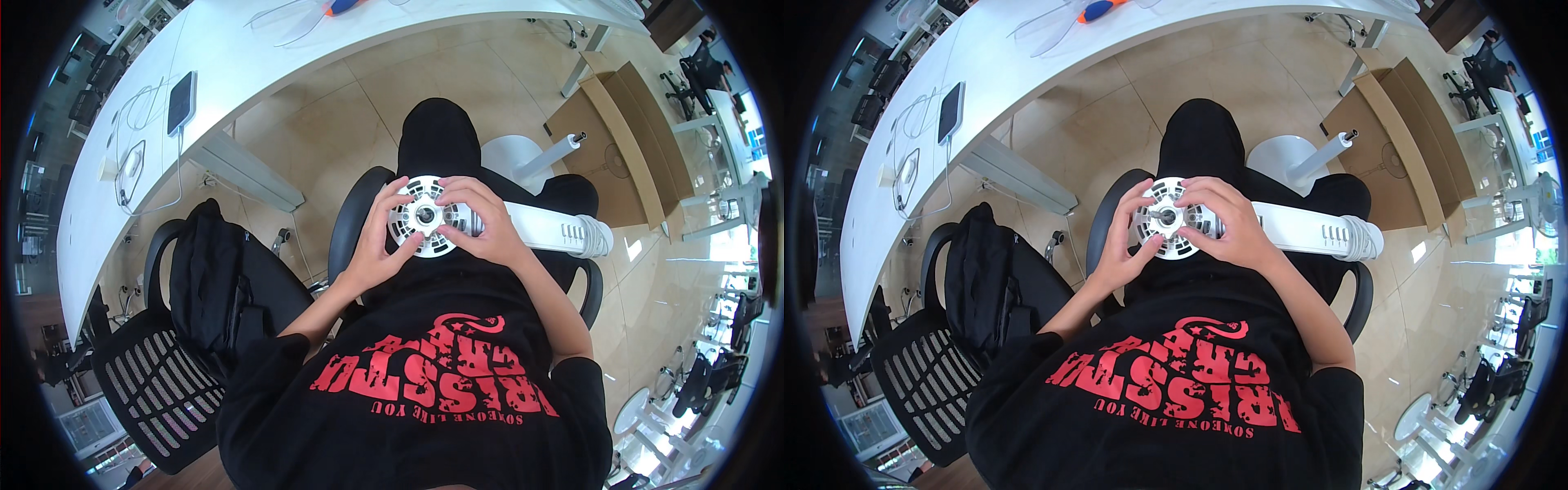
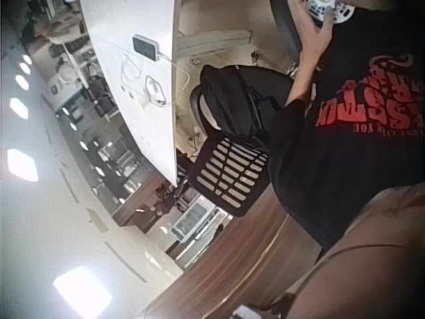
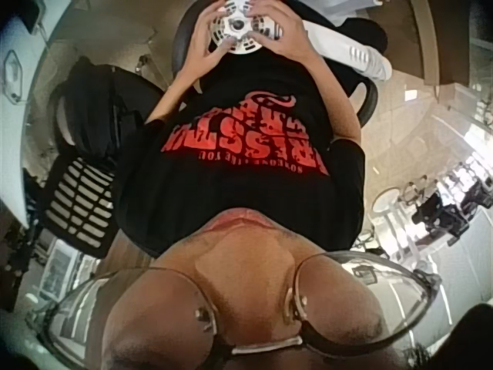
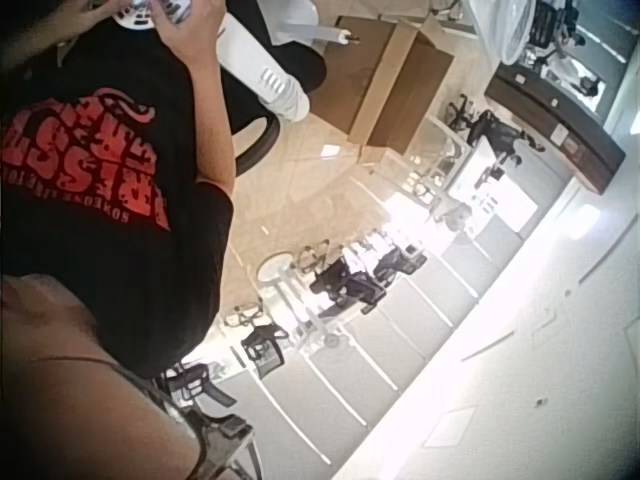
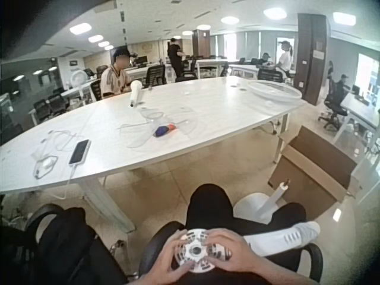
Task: Assemble the motor and blade components of a portable electric fan.
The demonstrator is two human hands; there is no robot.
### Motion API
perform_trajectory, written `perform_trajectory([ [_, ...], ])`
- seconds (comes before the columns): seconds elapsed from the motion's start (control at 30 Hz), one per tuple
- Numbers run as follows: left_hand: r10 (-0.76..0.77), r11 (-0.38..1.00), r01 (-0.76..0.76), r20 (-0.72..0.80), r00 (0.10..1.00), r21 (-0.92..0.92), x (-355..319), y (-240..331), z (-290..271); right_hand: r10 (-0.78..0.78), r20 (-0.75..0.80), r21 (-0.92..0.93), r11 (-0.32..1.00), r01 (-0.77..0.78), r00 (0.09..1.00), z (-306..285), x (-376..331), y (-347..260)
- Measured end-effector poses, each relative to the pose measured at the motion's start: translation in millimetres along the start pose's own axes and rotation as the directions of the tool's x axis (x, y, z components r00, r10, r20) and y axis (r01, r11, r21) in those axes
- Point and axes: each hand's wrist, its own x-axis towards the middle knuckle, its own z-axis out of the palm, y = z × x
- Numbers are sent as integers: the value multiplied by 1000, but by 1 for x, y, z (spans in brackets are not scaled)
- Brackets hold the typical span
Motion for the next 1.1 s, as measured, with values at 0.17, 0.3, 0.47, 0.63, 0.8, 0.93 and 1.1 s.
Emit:
perform_trajectory([
  [0.17, -1, 999, 0, 16, 1000, 49, 2, 4, -2, -3, -4, 1, 1000, 3, 1000, 0, 1, -2],
  [0.3, -11, 993, 7, 35, 999, 122, 3, 10, -1, 0, -4, -1, 1000, 0, 1000, 0, 0, -1],
  [0.47, -14, 995, 12, 17, 1000, 98, 5, 11, -1, -2, -4, 2, 1000, 2, 1000, 1, 0, 1],
  [0.63, -75, 997, 75, -26, 997, 29, 9, 15, 1, -5, -15, -15, 1000, 4, 1000, 2, 0, 2],
  [0.8, -110, 994, 111, -63, 992, 9, 11, 14, 3, 15, -15, 22, 1000, -14, 1000, 1, 1, -4],
  [0.93, -105, 994, 105, -72, 992, 5, 12, 13, 5, 11, -11, 26, 1000, -11, 1000, -1, 1, -5],
  [1.1, -90, 994, 95, -92, 992, 59, 10, 13, 6, -23, 10, -25, 999, 23, 1000, -1, 1, -3],
])
